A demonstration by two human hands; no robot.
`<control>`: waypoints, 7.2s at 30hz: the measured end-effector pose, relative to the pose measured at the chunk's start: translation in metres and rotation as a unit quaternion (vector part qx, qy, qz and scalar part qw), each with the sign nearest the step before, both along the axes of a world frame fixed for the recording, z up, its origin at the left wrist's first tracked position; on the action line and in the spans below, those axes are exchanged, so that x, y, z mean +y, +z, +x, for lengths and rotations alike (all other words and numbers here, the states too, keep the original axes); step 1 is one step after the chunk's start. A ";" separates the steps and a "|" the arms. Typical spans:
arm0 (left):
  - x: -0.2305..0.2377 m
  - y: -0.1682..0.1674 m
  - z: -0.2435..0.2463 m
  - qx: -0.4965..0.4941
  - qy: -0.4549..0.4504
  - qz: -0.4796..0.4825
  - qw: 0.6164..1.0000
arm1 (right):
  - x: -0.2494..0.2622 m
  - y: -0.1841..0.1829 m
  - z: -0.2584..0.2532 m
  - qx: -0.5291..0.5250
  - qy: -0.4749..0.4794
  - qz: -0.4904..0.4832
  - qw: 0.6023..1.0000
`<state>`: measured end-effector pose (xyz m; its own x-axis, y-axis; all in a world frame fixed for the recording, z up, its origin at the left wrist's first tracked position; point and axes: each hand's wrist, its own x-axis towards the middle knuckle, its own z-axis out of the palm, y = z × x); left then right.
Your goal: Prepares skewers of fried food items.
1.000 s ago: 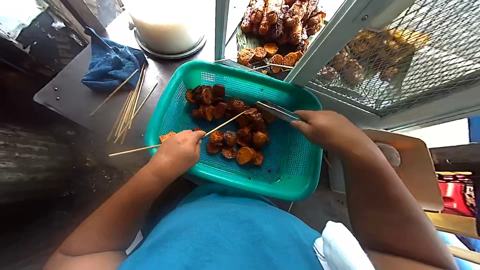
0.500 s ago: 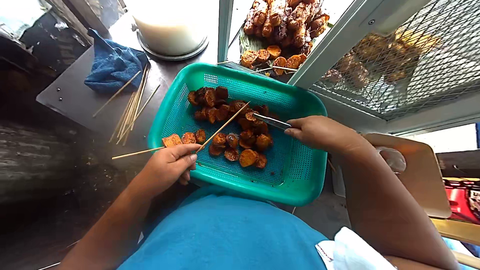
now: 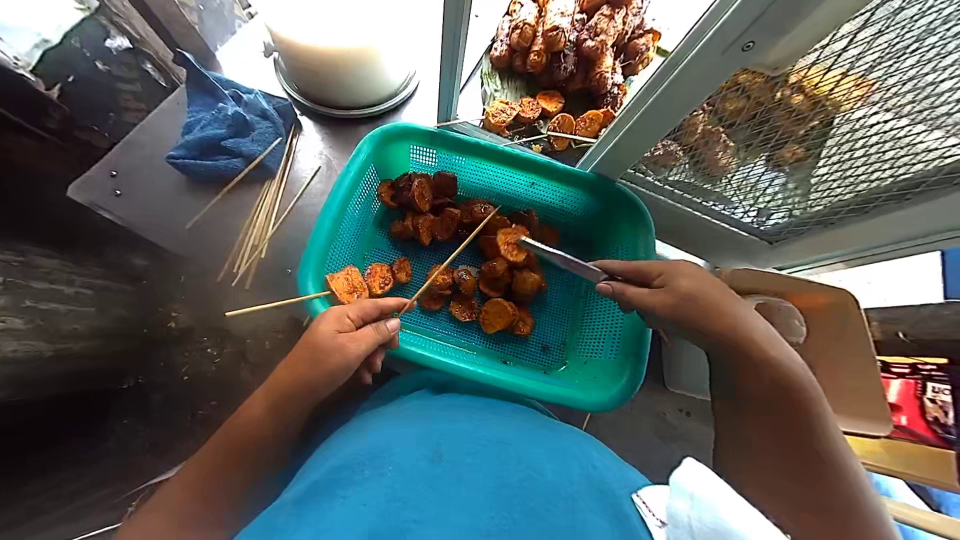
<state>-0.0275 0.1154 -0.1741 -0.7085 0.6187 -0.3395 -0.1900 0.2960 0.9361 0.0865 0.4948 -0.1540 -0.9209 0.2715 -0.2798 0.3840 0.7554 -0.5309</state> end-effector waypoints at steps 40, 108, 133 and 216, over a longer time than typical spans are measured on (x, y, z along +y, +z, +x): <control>0.021 -0.011 0.011 -0.019 -0.019 0.154 0.988 | -0.042 0.019 0.034 0.225 0.041 -0.069 0.971; 0.016 0.002 0.007 -0.051 0.015 0.120 0.991 | -0.070 0.005 0.019 0.130 0.042 -0.131 0.982; -0.013 0.013 -0.008 0.295 -0.153 -0.197 0.923 | -0.030 -0.007 0.018 -0.107 0.179 0.171 0.963; 0.008 0.002 0.017 -0.006 -0.066 0.042 0.997 | -0.035 0.029 0.096 0.205 0.038 0.168 0.964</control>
